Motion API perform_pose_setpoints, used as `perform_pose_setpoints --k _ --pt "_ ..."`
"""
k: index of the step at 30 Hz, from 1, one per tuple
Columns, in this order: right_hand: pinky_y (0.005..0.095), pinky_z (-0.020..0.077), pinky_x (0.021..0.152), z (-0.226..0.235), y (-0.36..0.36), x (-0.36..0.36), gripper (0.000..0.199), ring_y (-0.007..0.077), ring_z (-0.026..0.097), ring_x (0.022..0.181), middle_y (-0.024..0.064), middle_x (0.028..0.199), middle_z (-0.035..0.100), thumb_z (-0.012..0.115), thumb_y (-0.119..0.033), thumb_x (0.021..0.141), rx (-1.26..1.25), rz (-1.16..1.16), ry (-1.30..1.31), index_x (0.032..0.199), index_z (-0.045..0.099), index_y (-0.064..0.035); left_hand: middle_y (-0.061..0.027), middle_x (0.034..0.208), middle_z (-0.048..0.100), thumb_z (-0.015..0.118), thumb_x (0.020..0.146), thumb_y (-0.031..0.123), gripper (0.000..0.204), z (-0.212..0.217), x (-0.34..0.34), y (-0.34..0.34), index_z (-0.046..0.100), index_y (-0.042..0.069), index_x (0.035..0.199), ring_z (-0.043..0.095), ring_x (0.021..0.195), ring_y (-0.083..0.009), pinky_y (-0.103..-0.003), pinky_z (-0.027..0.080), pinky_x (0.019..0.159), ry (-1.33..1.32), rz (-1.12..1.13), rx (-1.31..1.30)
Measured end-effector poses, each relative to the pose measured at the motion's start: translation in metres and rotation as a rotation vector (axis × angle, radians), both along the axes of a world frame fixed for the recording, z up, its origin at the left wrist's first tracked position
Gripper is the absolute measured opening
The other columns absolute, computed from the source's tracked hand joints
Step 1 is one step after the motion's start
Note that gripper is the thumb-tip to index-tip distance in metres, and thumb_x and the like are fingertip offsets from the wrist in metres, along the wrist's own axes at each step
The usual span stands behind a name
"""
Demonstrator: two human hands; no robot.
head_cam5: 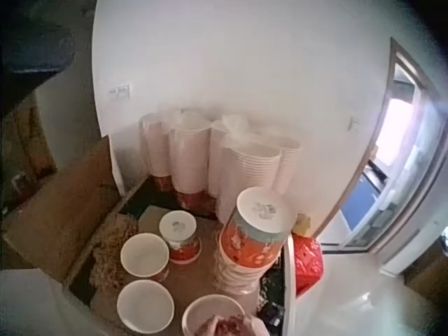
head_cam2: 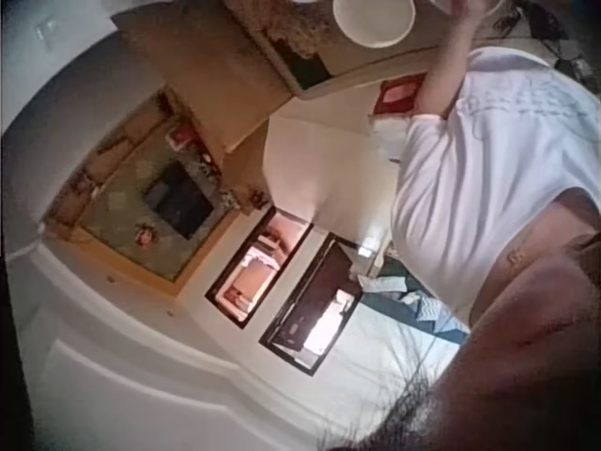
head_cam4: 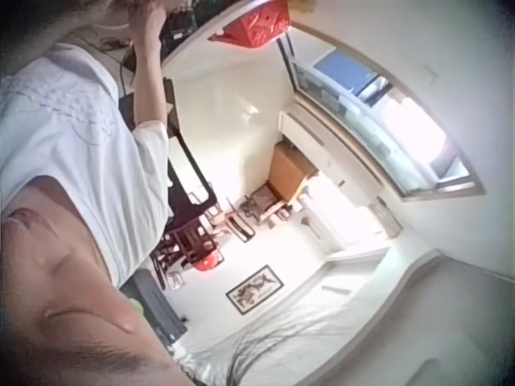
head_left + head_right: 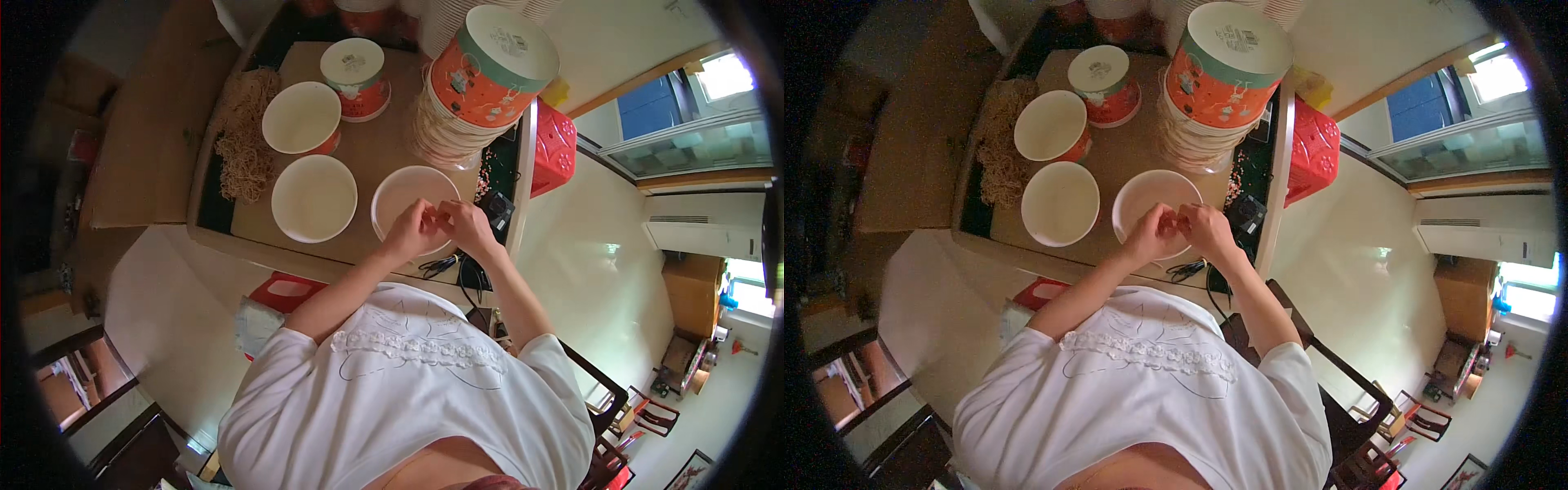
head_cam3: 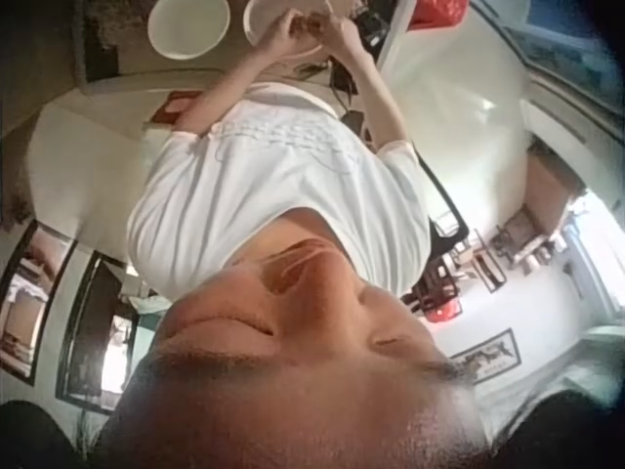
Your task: Attaching string handles to paper buckets and stacking the finished products.
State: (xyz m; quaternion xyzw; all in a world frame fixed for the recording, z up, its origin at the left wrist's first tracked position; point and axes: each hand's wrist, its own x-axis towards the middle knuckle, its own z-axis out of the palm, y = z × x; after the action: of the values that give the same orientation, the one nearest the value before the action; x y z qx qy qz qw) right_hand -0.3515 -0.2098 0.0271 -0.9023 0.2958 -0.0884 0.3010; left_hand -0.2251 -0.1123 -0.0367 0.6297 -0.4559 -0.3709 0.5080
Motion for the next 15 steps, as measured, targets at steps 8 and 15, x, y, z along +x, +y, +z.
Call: perform_pose_setpoints --k 8,15 --pt "0.0437 0.0493 0.06 -0.001 0.001 0.001 0.011 0.035 0.062 0.07 0.0165 0.072 0.062 0.054 -0.017 0.079 0.069 -0.049 0.115 0.081 0.058 -0.0073 -0.0081 0.087 0.055 0.067 0.072 0.012 0.014 0.054 0.021 0.021 0.057 0.009 0.081 0.053 0.087 -0.0259 -0.044 0.041 0.078 -0.818 -0.178 -0.132" --pt "0.044 0.0495 0.059 -0.004 0.004 0.007 0.01 0.0348 0.062 0.069 0.0151 0.073 0.063 0.054 -0.018 0.08 0.058 -0.075 0.073 0.082 0.058 -0.0086 -0.008 0.092 0.056 0.074 0.067 0.011 0.027 -0.011 0.009 0.048 0.058 0.006 0.089 0.054 0.087 -0.0263 -0.039 0.045 0.076 -0.323 0.168 -0.079"
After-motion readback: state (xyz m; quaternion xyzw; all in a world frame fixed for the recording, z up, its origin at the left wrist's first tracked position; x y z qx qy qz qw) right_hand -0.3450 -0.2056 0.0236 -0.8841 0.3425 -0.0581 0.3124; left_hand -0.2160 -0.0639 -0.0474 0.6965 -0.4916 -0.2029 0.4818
